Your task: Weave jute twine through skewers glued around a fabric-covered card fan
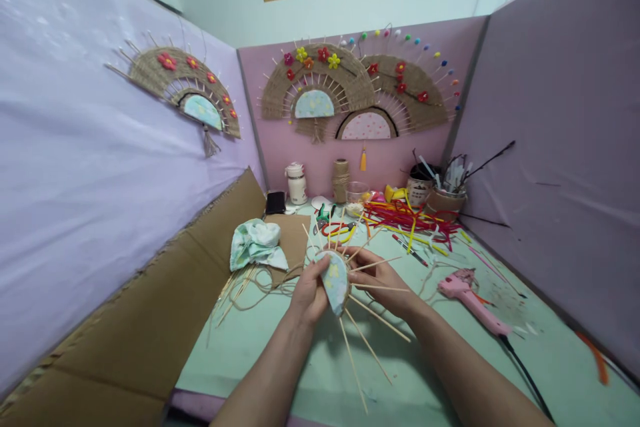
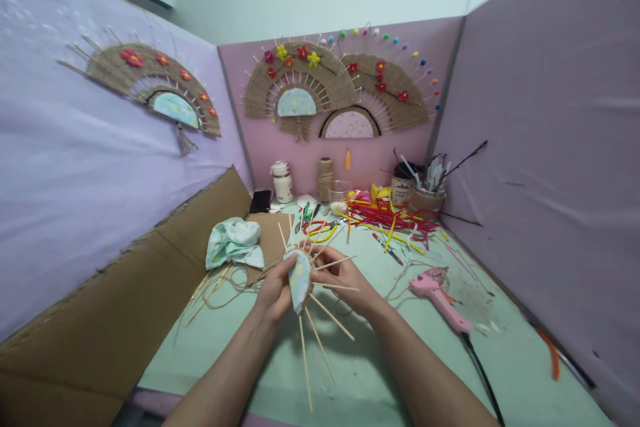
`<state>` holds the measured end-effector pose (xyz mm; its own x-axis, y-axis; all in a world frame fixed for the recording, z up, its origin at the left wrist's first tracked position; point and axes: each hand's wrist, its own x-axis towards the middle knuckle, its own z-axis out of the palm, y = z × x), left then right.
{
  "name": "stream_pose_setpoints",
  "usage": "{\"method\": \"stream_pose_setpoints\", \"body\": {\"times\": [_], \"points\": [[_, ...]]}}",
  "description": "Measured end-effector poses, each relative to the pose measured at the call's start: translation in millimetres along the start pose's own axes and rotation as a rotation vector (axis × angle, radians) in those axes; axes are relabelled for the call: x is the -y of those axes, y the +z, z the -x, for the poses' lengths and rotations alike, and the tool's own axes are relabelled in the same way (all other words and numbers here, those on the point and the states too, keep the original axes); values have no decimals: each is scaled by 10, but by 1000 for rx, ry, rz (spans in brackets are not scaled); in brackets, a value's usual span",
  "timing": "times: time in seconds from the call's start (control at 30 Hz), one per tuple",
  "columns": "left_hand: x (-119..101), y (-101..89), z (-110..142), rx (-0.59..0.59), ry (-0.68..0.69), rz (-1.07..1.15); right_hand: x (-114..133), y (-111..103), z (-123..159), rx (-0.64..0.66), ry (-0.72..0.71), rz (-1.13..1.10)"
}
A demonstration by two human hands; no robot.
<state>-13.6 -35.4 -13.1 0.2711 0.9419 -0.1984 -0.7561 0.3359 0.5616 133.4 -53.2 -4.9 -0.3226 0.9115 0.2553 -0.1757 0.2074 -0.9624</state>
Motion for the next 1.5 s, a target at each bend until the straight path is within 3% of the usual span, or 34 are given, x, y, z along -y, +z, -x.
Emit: {"method": "stream_pose_setpoints", "body": {"times": [0.1,0.4,0.6,1.13,1.37,1.5], "points": [[22,8,44,63,-20,-32,13,-34,19,37,2,-34],[-121,11,178,247,135,-215,100,-27,95,151,5,-109],[-142,-24,182,277,145,-269,176,27,115,135,-5,-94],[-195,-100,152,388,166,-301,200,-82,123,189,37,32],[-279,-131,133,296,186,-331,226,-290,58,37,53,273],[-326,-106,147,229,180,-372,318,-540,59,-160,4,444]]}}
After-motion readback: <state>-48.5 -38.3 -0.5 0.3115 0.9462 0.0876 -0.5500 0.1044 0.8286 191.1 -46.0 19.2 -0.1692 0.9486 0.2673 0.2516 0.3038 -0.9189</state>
